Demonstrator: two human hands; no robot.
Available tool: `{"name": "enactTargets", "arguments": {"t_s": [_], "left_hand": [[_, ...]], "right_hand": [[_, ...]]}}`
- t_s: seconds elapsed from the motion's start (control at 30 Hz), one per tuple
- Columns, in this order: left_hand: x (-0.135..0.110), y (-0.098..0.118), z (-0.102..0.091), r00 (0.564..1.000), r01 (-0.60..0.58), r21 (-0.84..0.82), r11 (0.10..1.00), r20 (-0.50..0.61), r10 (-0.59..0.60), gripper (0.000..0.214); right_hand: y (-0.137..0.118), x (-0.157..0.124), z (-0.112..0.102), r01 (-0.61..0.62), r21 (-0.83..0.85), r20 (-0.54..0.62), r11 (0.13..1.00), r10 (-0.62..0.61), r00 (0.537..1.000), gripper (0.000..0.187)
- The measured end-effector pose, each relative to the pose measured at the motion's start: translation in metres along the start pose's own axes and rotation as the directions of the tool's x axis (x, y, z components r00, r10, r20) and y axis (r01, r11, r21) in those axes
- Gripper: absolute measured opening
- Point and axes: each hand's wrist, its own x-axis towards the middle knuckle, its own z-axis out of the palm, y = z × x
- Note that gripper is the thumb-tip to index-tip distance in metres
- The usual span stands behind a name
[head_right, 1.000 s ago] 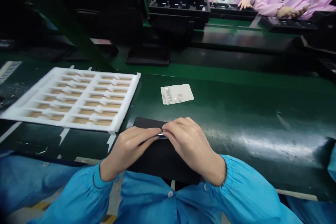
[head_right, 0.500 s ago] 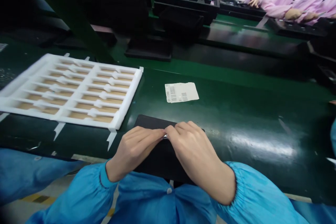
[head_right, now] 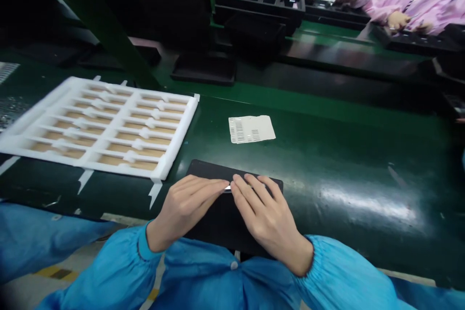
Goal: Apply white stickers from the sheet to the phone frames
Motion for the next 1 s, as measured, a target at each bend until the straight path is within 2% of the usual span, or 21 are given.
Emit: {"name": "enactTargets", "arguments": {"t_s": [0.1, 0.17, 0.23, 0.3, 0.47, 0.73, 0.8, 0.87, 0.93, 1.0], "left_hand": [[-0.001, 0.003, -0.002, 1.0, 0.001, -0.007, 1.0, 0.025, -0.001, 0.019], [-0.003, 0.005, -0.004, 0.998, 0.009, -0.019, 1.0, 0.057, -0.008, 0.021], [-0.006, 0.007, -0.006, 0.996, 0.018, -0.026, 0.999, 0.089, -0.016, 0.023], [-0.009, 0.01, -0.007, 0.995, 0.02, -0.025, 0.999, 0.1, -0.017, 0.024], [-0.008, 0.015, -0.005, 0.996, 0.018, -0.026, 1.0, 0.082, -0.016, 0.017], [0.0, 0.012, 0.0, 0.998, 0.008, -0.023, 1.0, 0.061, -0.007, 0.014], [0.002, 0.013, -0.002, 0.996, 0.061, -0.06, 0.996, 0.074, -0.056, 0.011], [0.006, 0.018, -0.006, 0.976, 0.207, -0.164, 0.965, 0.098, -0.193, 0.008], [0.01, 0.026, -0.008, 0.91, 0.414, -0.311, 0.856, 0.14, -0.389, 0.004], [0.012, 0.035, -0.007, 0.802, 0.586, -0.447, 0.675, 0.204, -0.561, 0.004]], "right_hand": [[0.003, -0.001, 0.0, -0.14, 0.226, -0.089, 0.964, 0.163, 0.983, 0.033], [0.006, -0.004, -0.002, -0.236, 0.36, -0.147, 0.903, 0.304, 0.941, 0.033], [0.009, -0.009, -0.004, -0.291, 0.429, -0.168, 0.855, 0.392, 0.904, 0.033], [0.012, -0.015, -0.004, -0.305, 0.475, -0.136, 0.825, 0.411, 0.901, 0.032], [0.011, -0.025, 0.009, -0.217, 0.594, -0.07, 0.775, 0.318, 0.946, 0.027], [0.008, -0.025, 0.025, -0.245, 0.659, -0.093, 0.711, 0.401, 0.911, 0.028], [0.01, -0.027, 0.022, -0.306, 0.672, -0.079, 0.675, 0.475, 0.876, 0.035], [0.009, -0.031, 0.018, -0.359, 0.721, -0.084, 0.592, 0.59, 0.803, 0.048], [0.001, -0.039, 0.016, -0.374, 0.806, -0.07, 0.458, 0.702, 0.708, 0.058], [-0.015, -0.048, 0.016, -0.378, 0.863, -0.013, 0.336, 0.762, 0.648, 0.065]]}}
